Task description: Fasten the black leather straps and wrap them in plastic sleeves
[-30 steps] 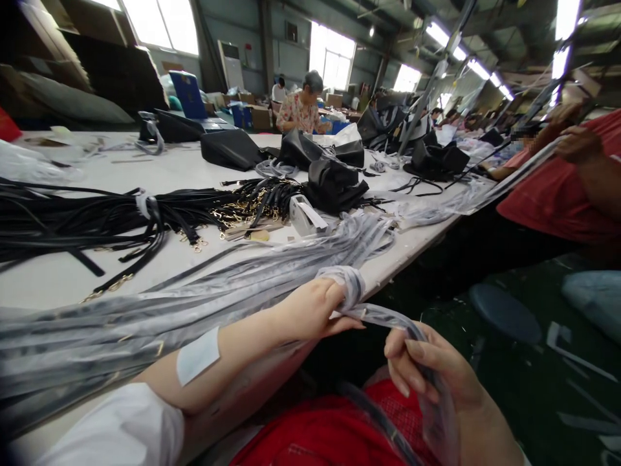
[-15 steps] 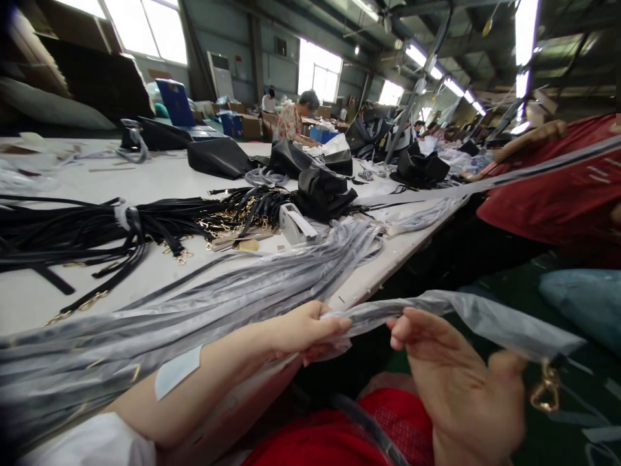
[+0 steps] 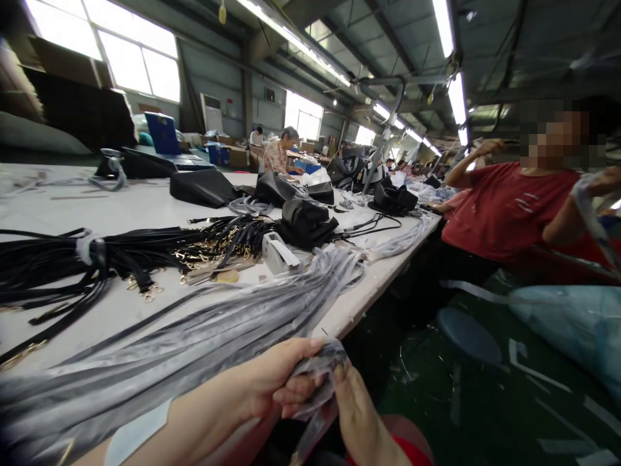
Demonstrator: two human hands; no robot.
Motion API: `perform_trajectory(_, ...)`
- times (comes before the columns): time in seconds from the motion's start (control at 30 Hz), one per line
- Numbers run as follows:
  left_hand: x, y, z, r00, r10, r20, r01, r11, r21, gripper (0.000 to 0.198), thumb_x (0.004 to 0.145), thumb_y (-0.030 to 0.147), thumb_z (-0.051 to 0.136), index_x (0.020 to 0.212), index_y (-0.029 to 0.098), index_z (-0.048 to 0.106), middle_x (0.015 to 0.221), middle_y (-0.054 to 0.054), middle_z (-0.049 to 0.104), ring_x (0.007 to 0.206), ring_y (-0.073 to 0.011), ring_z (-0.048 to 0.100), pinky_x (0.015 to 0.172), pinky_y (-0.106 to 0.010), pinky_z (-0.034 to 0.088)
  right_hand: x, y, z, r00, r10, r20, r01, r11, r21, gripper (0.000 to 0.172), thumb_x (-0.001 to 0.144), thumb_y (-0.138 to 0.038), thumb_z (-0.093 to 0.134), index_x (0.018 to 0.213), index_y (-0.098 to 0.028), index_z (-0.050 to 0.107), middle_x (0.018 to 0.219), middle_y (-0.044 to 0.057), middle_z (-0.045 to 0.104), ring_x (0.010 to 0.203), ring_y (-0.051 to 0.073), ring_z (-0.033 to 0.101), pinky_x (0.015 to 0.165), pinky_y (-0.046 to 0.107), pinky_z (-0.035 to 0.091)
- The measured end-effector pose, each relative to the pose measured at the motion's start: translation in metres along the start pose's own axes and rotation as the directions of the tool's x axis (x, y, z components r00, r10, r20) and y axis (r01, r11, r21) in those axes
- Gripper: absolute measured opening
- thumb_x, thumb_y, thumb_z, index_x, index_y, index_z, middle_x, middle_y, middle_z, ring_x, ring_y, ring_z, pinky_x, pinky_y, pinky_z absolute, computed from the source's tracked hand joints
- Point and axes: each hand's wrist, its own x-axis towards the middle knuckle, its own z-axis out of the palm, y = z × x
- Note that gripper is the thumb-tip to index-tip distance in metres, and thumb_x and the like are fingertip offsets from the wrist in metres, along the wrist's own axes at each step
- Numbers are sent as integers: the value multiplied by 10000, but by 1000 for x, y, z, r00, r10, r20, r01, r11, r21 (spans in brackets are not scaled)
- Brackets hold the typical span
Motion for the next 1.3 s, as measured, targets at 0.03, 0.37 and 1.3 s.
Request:
perform_trajectory(0.03, 0, -2, 0, 1000, 25, 15, -25, 998, -58, 518, 722, 680, 585, 675, 167, 535, 346, 118, 315, 252, -47, 184, 305, -194, 256, -4, 7, 10, 995, 51, -85, -44, 996, 82, 549, 916, -654, 433, 1207, -229, 623, 1259, 119, 649, 1231, 291, 561, 966, 375, 522)
perform_trajectory(0.37, 14, -15, -3, 987, 160, 29, -143, 940, -310, 584, 799, 685, 489, 805, 117, 624, 429, 81, 370, 335, -70, 308, 428, -219, 362, -5, -24, 41, 992, 124, -28, -99, 894, 437, 485, 858, -656, 553, 1037, -208, 601, 752, 48, 678, 545, 181, 625, 437, 253, 475)
perform_trajectory(1.3, 0, 8, -18, 742, 664, -97, -229, 387, 893, 355, 930, 454, 495, 1055, 187, 693, 974, -65, 703, 937, -202, 636, 832, -265, 471, 22, -55, -16, 919, -6, 393, 46, 995, -91, 338, 917, -485, 556, 992, -175, 667, 797, 46, 671, 645, 181, 625, 570, 268, 526)
